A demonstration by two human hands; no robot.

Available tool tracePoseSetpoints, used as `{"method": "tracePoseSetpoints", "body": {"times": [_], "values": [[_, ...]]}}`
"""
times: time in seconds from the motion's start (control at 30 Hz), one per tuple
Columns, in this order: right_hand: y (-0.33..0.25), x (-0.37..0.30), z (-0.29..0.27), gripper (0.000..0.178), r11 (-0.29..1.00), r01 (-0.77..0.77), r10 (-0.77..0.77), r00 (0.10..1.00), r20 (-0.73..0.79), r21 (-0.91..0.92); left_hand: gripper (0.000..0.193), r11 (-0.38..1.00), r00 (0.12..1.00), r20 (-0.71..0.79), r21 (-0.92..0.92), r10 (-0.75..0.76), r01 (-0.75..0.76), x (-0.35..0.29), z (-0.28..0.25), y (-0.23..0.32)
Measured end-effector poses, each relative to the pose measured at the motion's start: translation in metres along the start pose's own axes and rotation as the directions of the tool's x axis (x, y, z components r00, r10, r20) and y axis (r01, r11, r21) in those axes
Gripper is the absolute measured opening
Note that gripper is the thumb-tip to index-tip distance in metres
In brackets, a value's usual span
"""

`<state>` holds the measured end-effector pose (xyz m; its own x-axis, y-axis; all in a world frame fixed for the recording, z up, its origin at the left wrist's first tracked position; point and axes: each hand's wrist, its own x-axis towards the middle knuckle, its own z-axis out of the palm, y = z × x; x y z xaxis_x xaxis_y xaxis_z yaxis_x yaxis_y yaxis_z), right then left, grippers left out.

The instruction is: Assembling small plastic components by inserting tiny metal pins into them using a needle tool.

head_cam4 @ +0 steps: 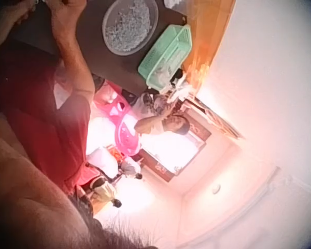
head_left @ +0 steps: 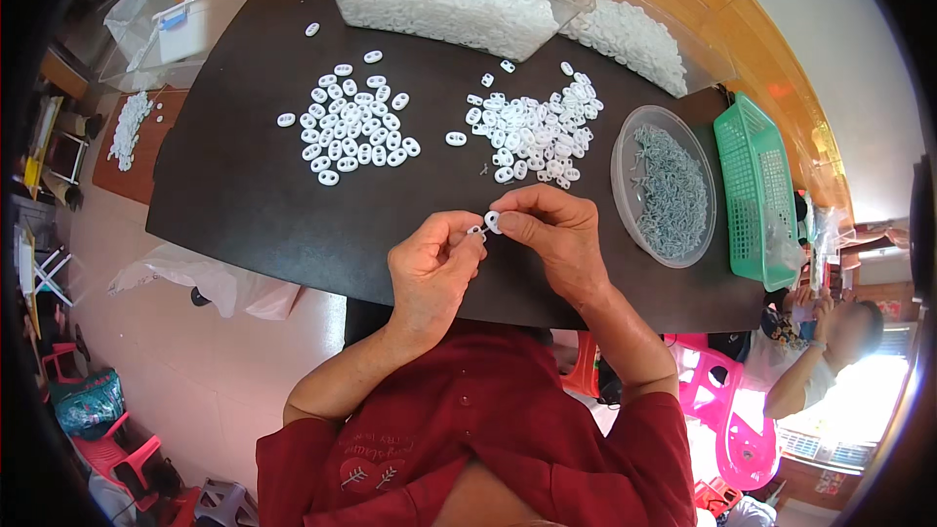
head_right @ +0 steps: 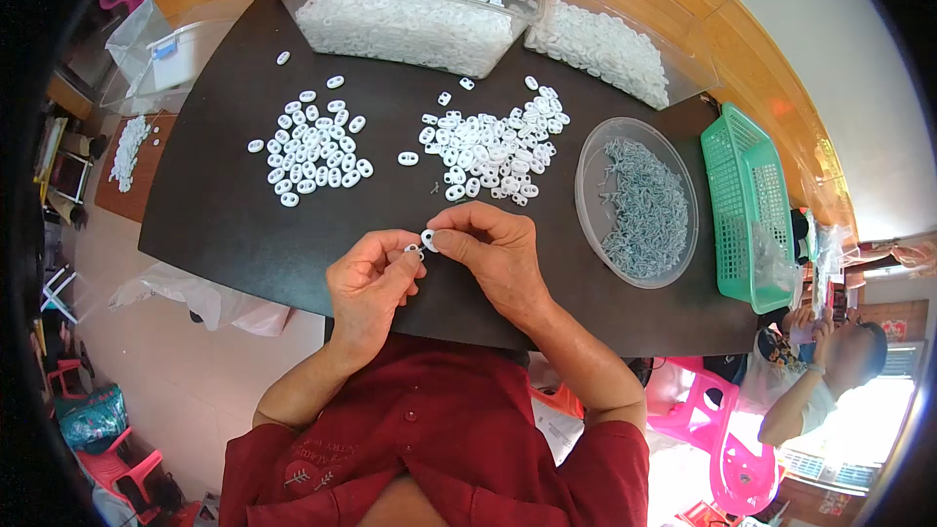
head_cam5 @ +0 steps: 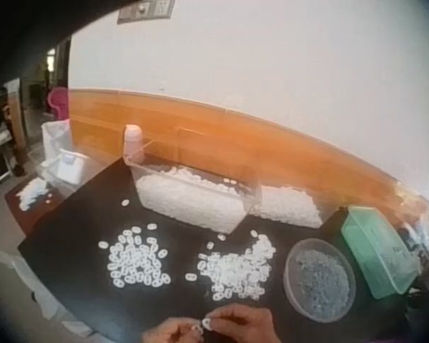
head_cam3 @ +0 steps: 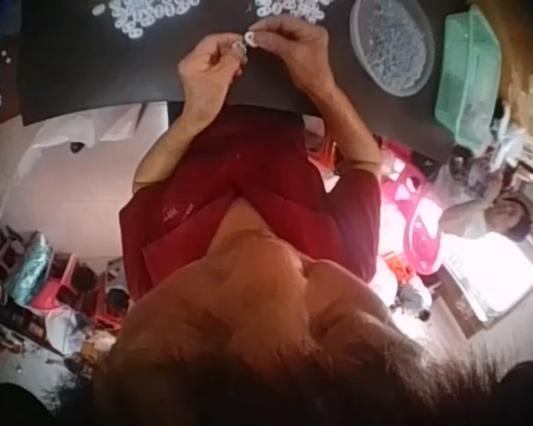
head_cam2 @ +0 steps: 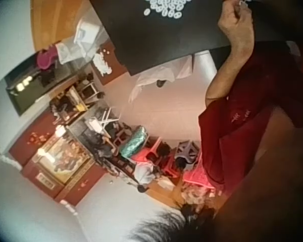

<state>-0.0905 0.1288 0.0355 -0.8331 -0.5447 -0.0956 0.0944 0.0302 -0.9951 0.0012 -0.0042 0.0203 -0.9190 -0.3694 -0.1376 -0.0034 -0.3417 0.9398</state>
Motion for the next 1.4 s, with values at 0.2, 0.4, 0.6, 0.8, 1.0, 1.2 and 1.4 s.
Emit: {"method": "tracePoseSetpoints", "body": {"times": [0.2,0.4,0.6,0.8,1.0,1.2,1.4], "values": [[0.004,-0.002,0.006,0.011,0.999,0.041,-0.041,0.998,-0.042,0.009,0.019,1.0,1.0,0.015,-0.015,0.021,-0.02,0.0,0.0,-0.004],[0.004,-0.002,0.006,0.01,0.999,0.033,-0.033,0.998,-0.053,-0.018,0.027,0.995,0.994,0.045,-0.012,0.1,-0.1,-0.001,-0.003,-0.009],[0.003,-0.003,0.007,0.01,0.999,0.028,-0.029,0.998,-0.056,-0.018,0.027,0.996,0.995,0.045,-0.016,0.088,-0.087,-0.001,-0.003,-0.01],[0.006,-0.007,0.008,0.01,0.993,0.065,-0.07,0.996,-0.05,-0.101,0.027,0.997,0.996,0.045,-0.012,0.081,-0.081,0.0,-0.003,-0.012],[0.011,-0.007,0.012,0.011,0.992,0.101,-0.104,0.994,-0.038,-0.074,0.028,0.997,0.996,0.049,-0.03,0.075,-0.074,0.0,-0.003,-0.01],[0.008,-0.008,0.012,0.011,0.995,0.062,-0.065,0.997,-0.035,-0.077,0.029,0.994,0.994,0.088,-0.092,0.071,-0.063,0.0,-0.006,-0.014],[0.004,-0.008,0.012,0.01,0.989,0.059,-0.064,0.997,-0.034,-0.132,0.031,0.99,0.989,0.141,-0.14,0.031,-0.011,0.001,-0.008,-0.015]]}}
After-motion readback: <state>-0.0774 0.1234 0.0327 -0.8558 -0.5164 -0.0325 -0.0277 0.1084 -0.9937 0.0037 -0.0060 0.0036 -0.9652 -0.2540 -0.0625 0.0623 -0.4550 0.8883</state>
